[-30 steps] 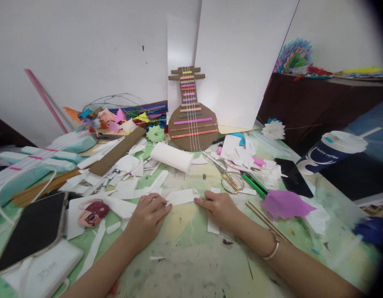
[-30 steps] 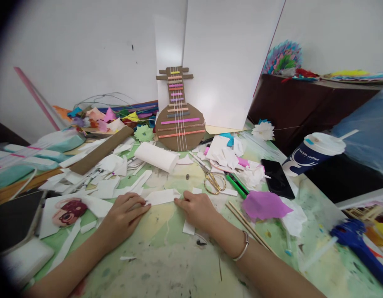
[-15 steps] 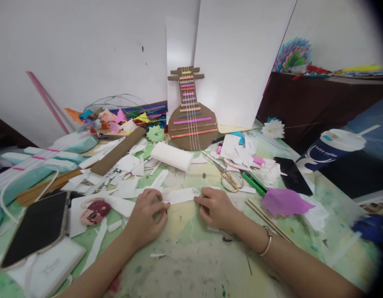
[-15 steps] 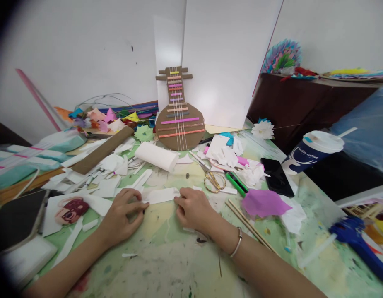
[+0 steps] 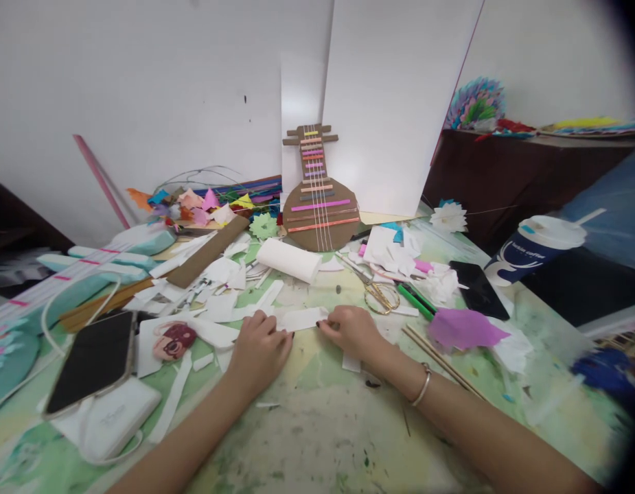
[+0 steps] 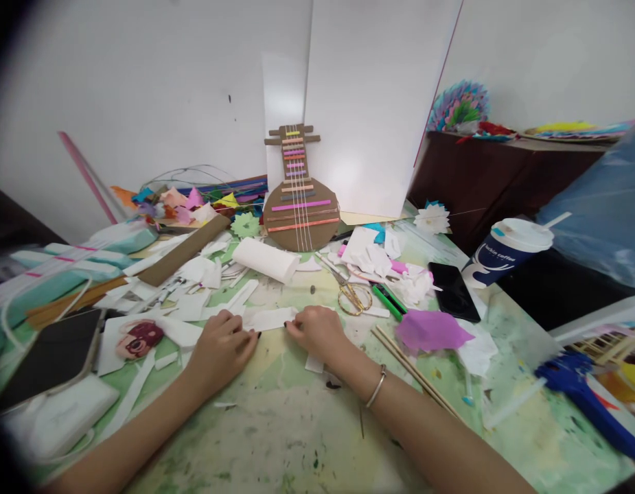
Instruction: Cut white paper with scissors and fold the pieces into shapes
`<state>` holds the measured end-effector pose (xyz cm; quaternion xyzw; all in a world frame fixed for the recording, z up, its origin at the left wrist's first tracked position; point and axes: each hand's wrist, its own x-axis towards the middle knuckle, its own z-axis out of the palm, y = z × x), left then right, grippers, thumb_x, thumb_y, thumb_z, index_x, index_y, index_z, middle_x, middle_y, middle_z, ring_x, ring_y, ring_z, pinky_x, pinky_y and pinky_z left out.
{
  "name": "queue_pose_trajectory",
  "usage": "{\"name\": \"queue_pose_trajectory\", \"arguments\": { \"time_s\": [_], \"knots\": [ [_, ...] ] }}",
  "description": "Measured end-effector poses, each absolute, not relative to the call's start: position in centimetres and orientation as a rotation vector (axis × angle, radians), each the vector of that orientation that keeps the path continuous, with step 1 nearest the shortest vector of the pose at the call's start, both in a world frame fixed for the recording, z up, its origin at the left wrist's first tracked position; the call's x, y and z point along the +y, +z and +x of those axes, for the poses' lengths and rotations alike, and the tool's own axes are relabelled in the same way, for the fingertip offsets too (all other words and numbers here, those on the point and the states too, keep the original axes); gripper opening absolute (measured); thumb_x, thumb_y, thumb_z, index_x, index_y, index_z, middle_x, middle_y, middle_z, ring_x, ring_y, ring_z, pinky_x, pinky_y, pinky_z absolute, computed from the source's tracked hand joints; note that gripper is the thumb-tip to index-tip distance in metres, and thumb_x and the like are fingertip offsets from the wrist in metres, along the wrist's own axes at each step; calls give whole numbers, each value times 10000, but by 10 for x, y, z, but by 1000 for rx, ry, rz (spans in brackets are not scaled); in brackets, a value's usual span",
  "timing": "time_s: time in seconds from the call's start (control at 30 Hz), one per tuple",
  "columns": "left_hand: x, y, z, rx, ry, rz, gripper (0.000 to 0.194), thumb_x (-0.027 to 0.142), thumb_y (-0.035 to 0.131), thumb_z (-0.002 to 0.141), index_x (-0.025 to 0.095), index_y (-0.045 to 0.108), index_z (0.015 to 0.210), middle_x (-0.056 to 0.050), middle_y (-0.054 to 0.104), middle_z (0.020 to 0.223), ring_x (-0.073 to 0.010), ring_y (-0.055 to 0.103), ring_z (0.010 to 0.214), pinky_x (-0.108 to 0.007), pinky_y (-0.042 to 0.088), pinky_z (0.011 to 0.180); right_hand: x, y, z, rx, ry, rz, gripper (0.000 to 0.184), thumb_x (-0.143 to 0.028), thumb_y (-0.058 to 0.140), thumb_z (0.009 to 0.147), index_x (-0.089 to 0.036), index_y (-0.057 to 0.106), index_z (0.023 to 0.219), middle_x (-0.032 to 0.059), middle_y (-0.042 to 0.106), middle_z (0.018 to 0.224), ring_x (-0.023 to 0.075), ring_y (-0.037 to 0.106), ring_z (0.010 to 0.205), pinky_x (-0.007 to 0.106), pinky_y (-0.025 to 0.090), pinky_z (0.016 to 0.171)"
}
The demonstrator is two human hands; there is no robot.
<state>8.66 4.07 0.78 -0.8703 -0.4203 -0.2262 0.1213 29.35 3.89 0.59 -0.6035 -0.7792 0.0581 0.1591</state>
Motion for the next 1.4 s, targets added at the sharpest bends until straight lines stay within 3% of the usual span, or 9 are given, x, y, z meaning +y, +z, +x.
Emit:
{"name": "queue_pose_trajectory", "arguments": {
  "time_s": [0.13,0.43,0.77,0.97,1.17,1.4],
  "knots": [
    [34,5,107,-1334,-566,-2359,340,254,509,830,164,625,523,-97,563,575,-262,479,732,-404,356,651,37,5,276,-2151,65,-1890,331,-405,488,850,-194,688,691,52,690,735,156,604,686,245,328,584],
    [29,3,114,-1453,-513,-2317,309,285,451,861,135,636,665,-133,615,655,-299,508,766,-415,326,679,25,4,266,-2084,31,-1973,309,-415,477,852,-185,671,784,79,697,792,187,627,732,261,377,624],
    [31,4,108,-1784,-549,-2373,167,242,464,804,173,573,699,-91,634,708,-294,526,827,-391,310,701,26,4,268,-1757,255,-2092,217,-349,514,783,-244,704,782,59,691,758,196,617,772,253,369,603],
    [44,2,100,-2151,-699,-2410,89,210,531,707,195,540,620,-23,604,633,-220,552,740,-297,337,637,33,7,270,-1646,381,-2126,169,-269,564,695,-254,718,762,38,693,770,179,615,759,222,356,565],
    [52,-1,93,-2319,-854,-2441,9,200,566,668,196,561,661,15,598,602,-173,569,674,-250,350,594,42,10,278,-1579,497,-2135,153,-221,604,618,-248,709,725,22,694,778,166,610,713,211,345,526],
    [59,-6,86,-2390,-1015,-2491,61,165,571,617,183,538,665,33,555,546,-149,547,566,-228,333,512,46,11,281,-1516,605,-2102,153,-152,618,547,-212,696,665,41,685,713,178,606,678,216,356,519]
  ]
}}
